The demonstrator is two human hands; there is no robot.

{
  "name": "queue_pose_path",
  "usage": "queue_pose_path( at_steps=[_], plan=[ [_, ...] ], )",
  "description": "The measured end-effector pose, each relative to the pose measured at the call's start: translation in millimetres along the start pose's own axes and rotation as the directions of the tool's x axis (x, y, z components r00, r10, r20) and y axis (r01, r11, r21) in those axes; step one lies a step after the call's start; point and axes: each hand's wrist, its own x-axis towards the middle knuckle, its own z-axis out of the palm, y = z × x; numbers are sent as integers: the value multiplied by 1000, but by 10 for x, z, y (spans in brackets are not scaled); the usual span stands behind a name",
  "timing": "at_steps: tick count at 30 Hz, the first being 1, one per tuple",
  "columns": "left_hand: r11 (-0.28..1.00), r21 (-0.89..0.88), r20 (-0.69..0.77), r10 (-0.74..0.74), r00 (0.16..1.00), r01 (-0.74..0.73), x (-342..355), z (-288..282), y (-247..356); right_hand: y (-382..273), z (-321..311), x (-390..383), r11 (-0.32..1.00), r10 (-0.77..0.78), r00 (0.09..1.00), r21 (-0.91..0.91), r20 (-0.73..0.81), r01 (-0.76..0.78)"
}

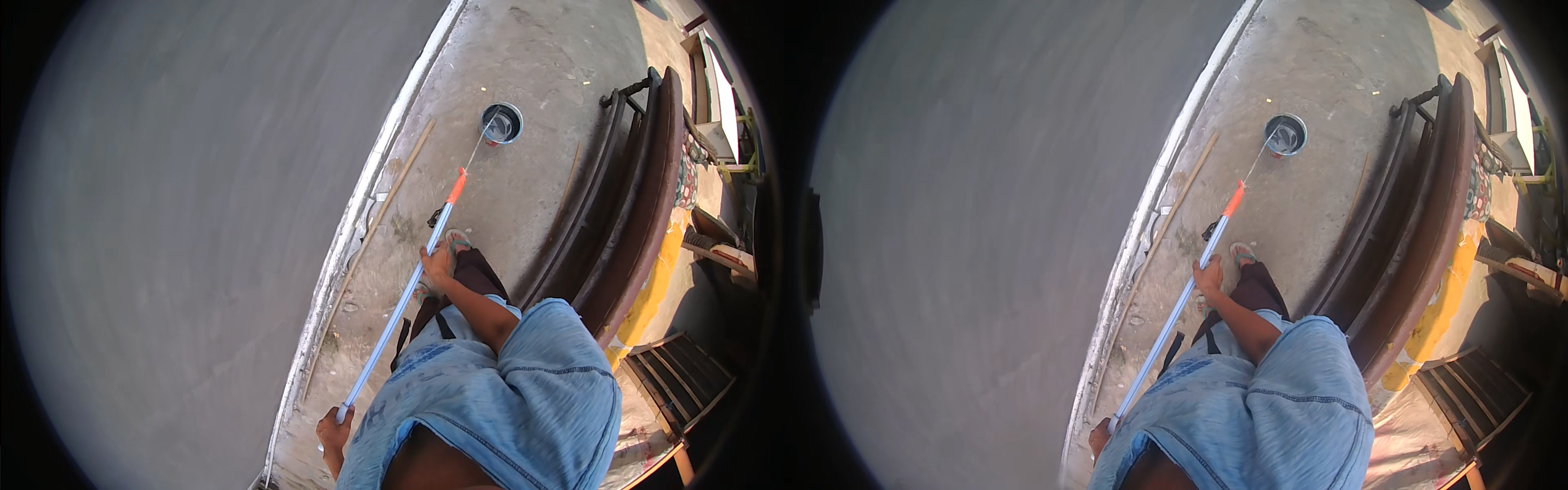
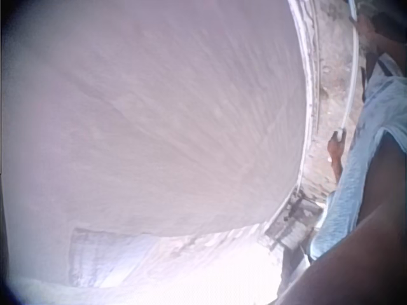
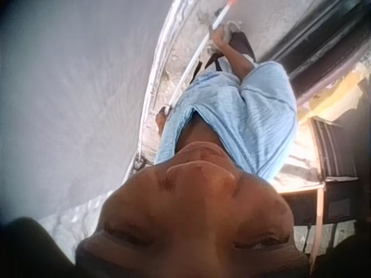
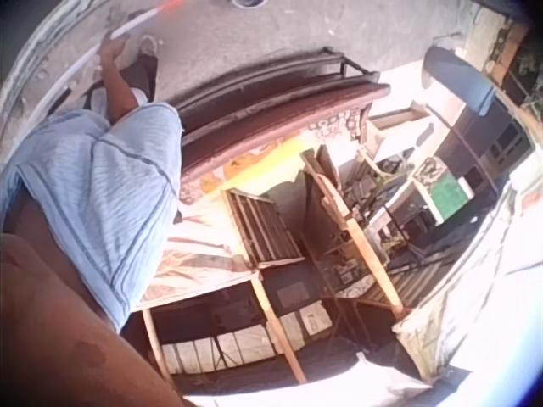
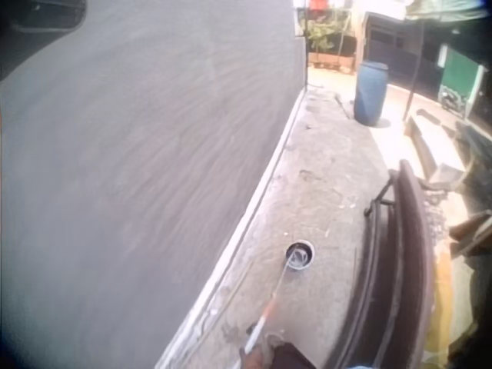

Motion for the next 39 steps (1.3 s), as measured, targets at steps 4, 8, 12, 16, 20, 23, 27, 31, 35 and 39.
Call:
queue_pose_path(
  at_steps=[4, 8, 12, 16, 20, 23, 27, 31, 35, 39],
  plan=[
    [999, -31, 18, -40, 999, 40, -68, 96, 136, 110, 26, 68, 977, -174, 983, -138, -66, 163],
    [998, -28, 24, -54, 998, 55, -106, 159, 96, -92, -109, -101, 993, -66, 997, -94, 41, 69],
    [994, -44, 132, -93, 987, 100, -125, 79, 136, 26, -50, -53, 982, -52, 993, -175, 105, 70],
    [978, 19, 270, -204, 941, 206, -122, 351, -264, 504, 30, -22, 950, -200, 971, -218, 128, 224],
    [978, 146, 383, -192, 904, 146, -186, 1399, -1317, 536, -103, -260, 954, -131, 978, -249, 161, 168],
    [962, 235, 389, -222, 894, 136, -152, 1920, -1713, 665, -112, -246, 947, -66, 983, -300, 170, 115],
    [959, 273, 342, -174, 923, 79, -95, 2178, -1692, 864, -91, -67, 893, -254, 957, -346, 140, 287],
    [1000, 28, 204, 4, 979, -9, -76, 1370, -722, 795, -43, 222, 894, -330, 940, -292, 82, 340],
    [998, -39, 152, -47, 987, 54, 222, 1097, -318, 405, -70, 292, 952, -177, 980, -237, 87, 193],
    [999, 22, 50, 23, 998, -24, 367, 1153, -277, 893, 122, 713, 920, -292, 956, -263, 29, 289]
  ],
)
